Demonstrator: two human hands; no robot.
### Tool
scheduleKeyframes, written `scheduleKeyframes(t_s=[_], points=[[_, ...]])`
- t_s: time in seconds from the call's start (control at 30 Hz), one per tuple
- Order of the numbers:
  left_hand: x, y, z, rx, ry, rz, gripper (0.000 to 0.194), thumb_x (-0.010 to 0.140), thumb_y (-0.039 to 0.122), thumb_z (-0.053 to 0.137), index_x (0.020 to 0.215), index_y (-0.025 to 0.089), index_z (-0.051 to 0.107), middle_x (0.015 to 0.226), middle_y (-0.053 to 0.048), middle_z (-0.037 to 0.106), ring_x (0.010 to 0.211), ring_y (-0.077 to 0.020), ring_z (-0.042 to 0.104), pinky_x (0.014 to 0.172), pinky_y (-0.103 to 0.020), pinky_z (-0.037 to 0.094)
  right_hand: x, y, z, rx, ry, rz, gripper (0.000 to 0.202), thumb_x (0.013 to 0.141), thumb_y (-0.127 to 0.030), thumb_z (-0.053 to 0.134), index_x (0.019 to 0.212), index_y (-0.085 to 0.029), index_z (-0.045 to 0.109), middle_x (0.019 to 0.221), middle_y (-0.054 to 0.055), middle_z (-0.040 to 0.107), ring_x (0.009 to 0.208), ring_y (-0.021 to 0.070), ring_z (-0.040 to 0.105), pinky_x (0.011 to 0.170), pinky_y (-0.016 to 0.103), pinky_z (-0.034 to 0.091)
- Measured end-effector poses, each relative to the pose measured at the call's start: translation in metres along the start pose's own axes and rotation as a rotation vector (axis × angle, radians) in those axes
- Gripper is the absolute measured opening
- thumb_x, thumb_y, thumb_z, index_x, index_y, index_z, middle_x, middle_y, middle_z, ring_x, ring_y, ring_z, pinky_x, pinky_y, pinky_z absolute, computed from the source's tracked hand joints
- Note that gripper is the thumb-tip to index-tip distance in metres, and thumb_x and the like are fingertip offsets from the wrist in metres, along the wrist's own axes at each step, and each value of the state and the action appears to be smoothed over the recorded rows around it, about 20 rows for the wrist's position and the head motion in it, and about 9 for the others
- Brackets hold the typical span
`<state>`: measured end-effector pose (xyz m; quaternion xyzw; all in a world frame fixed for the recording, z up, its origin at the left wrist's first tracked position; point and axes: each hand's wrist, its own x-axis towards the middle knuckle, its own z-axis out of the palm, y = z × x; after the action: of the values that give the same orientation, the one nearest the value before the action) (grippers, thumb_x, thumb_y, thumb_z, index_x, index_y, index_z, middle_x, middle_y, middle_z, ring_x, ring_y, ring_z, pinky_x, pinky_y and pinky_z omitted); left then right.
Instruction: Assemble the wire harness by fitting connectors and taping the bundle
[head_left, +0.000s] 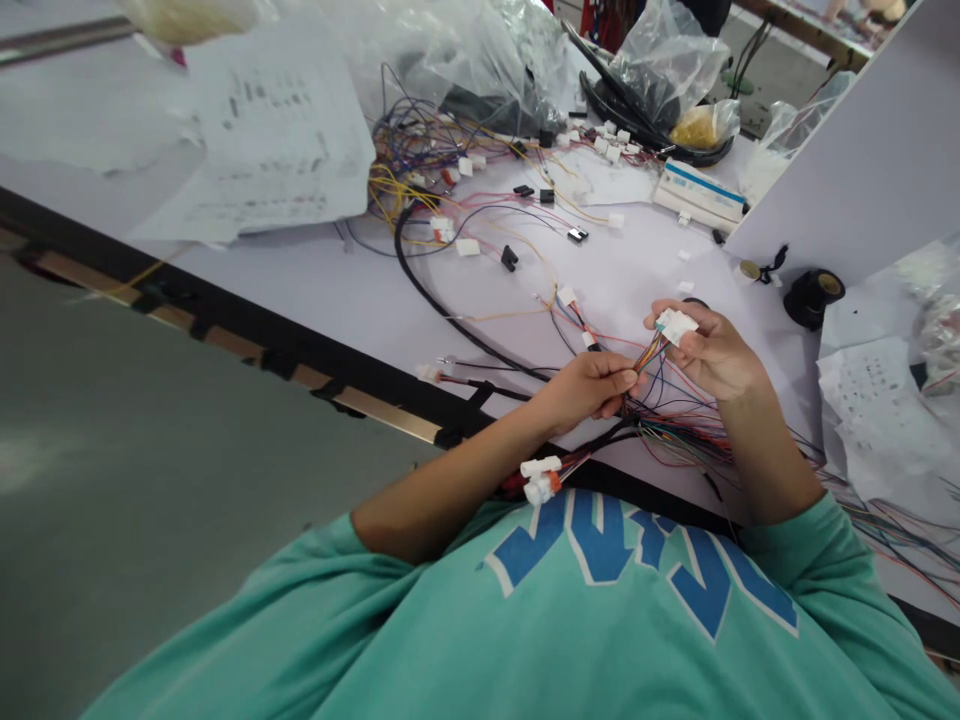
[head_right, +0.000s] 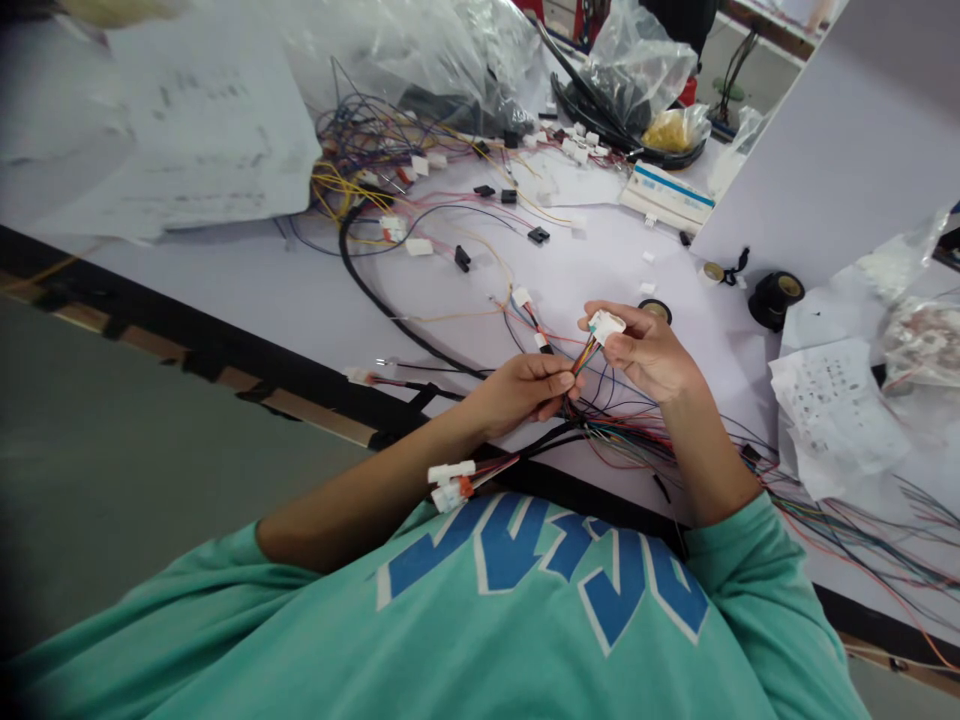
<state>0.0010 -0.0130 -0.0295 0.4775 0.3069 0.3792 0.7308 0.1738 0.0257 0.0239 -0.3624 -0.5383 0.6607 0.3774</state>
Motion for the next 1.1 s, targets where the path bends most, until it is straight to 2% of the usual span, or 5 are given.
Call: scheduleKeyframes(t_s=[0.17,0.47,0.73,0.9,1.1], points=[[-0.001,-0.001,-0.002,-0.163,-0.068,-0.119,0.031,0.064,0.039,0.071,0.07,0.012,0.057,0.052,0.002,0.057,0.032,-0.0051,0.043,0.029,-0.016,0.025,0.0,0.0,0.002,0.028,-0.036,-0.018,0.044,0.051,-0.034,0.084,0.09,-0.019,0.07,0.082,0.0,0.065,0.054,0.0026,0.041,0.042,0.016,0.035],[-0.004,-0.006,0.006,-0.27,0.121,-0.122,0.02,0.069,0.026,0.07,0.066,0.011,0.057,0.045,0.005,0.049,0.029,-0.0009,0.034,0.03,-0.013,0.019,0.002,0.011,-0.013,0.064,0.027,0.04,0.049,0.051,-0.04,0.082,0.093,-0.019,0.068,0.09,0.001,0.065,0.056,0.0041,0.043,0.045,0.018,0.041],[-0.003,-0.007,0.013,-0.366,0.26,-0.042,0.022,0.064,0.018,0.07,0.066,0.014,0.049,0.055,0.004,0.059,0.028,-0.0023,0.038,0.028,-0.014,0.021,0.004,0.014,-0.008,0.028,0.088,0.057,0.05,0.053,-0.046,0.08,0.092,-0.017,0.066,0.087,0.002,0.065,0.056,0.0035,0.046,0.05,0.017,0.046],[-0.002,-0.007,0.012,-0.381,0.274,-0.046,0.023,0.061,0.019,0.072,0.064,0.013,0.05,0.053,0.004,0.06,0.027,-0.0019,0.038,0.027,-0.014,0.021,-0.007,-0.01,-0.026,-0.315,0.096,0.011,0.056,0.059,-0.043,0.077,0.107,-0.018,0.062,0.102,0.006,0.065,0.071,0.0111,0.059,0.06,0.025,0.05],[-0.001,-0.007,0.01,-0.421,0.296,-0.068,0.024,0.06,0.016,0.072,0.066,0.013,0.049,0.054,0.004,0.06,0.027,-0.0022,0.038,0.026,-0.014,0.02,0.0,-0.004,-0.055,-1.122,0.421,-0.065,0.031,0.073,-0.02,0.057,0.103,-0.016,0.064,0.094,0.008,0.068,0.084,0.0202,0.062,0.079,0.039,0.047]])
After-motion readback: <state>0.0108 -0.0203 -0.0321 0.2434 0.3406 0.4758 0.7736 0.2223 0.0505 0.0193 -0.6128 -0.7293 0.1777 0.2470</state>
